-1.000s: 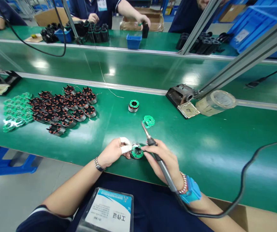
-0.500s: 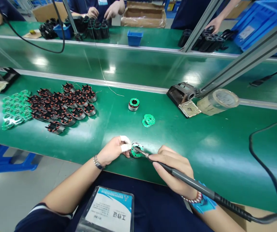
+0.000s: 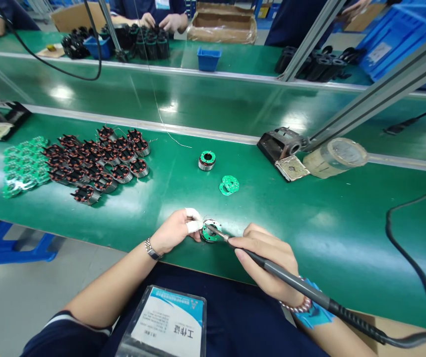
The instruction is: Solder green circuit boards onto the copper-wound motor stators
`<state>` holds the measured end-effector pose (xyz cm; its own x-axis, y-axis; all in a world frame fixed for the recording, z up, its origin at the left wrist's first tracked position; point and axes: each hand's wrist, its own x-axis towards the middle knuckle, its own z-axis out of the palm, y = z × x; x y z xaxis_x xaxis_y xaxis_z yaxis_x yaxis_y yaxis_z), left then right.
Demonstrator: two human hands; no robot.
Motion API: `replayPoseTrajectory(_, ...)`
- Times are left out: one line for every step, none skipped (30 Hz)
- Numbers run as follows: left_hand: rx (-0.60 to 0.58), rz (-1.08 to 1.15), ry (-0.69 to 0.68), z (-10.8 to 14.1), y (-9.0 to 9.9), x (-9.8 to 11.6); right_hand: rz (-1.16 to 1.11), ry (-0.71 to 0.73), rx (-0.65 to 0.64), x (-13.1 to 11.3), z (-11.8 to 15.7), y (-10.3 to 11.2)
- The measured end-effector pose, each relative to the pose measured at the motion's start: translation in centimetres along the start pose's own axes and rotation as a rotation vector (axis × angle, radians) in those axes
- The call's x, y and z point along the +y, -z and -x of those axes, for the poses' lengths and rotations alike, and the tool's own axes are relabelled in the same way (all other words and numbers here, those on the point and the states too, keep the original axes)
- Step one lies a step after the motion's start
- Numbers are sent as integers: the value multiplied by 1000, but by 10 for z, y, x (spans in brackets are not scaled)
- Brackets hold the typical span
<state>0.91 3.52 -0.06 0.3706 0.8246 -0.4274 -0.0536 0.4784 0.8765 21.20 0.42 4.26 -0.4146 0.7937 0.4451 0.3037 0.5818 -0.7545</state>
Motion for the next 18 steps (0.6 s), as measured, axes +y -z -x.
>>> replayPoseTrajectory(0,1,-2,0,0,0,1,1,2,0,0,0)
replayPoseTrajectory(2,3,-4,0,0,0,3,1,0,0,0,0)
replayPoseTrajectory(4,5,-5,0,-1,0,5,5,-4,0,-1,0)
replayPoseTrajectory(5,8,-6,1,-1,1,7,11,-8,-1,-1,0)
replayPoseTrajectory(6,10,-6,1,-1,1,10,17,-11,-2,-2,1)
replayPoseTrajectory(6,10,-5,1,-1,1,13,22,-10,-3,-3,1)
replayPoseTrajectory(6,8,-2,1,-1,1,15,25,-6,-4,-4,2)
replayPoseTrajectory(5,5,-1,1,-1,2,16,27,3,-4,-4,4)
replayPoseTrajectory(2,3,-1,1,-1,2,19,26,11,-4,-5,5)
replayPoseTrajectory(-2,-1,-3,1,0,2,22,28,18,-3,-5,6)
replayPoseTrajectory(-7,-4,-5,1,0,1,26,36,26,-2,-5,7)
replayPoseTrajectory(-11,-5,-8,0,0,1,35,47,34,0,-6,7)
replayPoseTrajectory(-14,-5,-10,0,1,1,52,61,37,3,-7,7)
replayPoseTrajectory(-14,-6,-13,0,0,1,74,73,25,7,-8,6)
replayPoseTrajectory(-15,-7,-15,0,0,1,94,82,-2,10,-10,4)
replayPoseTrajectory(-15,-12,-19,-1,0,1,109,91,-48,14,-12,2)
replayPoseTrajectory(-17,-21,-25,-1,-1,1,119,98,-113,17,-15,0)
replayPoseTrajectory(-18,-35,-32,-1,-1,1,124,106,-193,20,-18,-2)
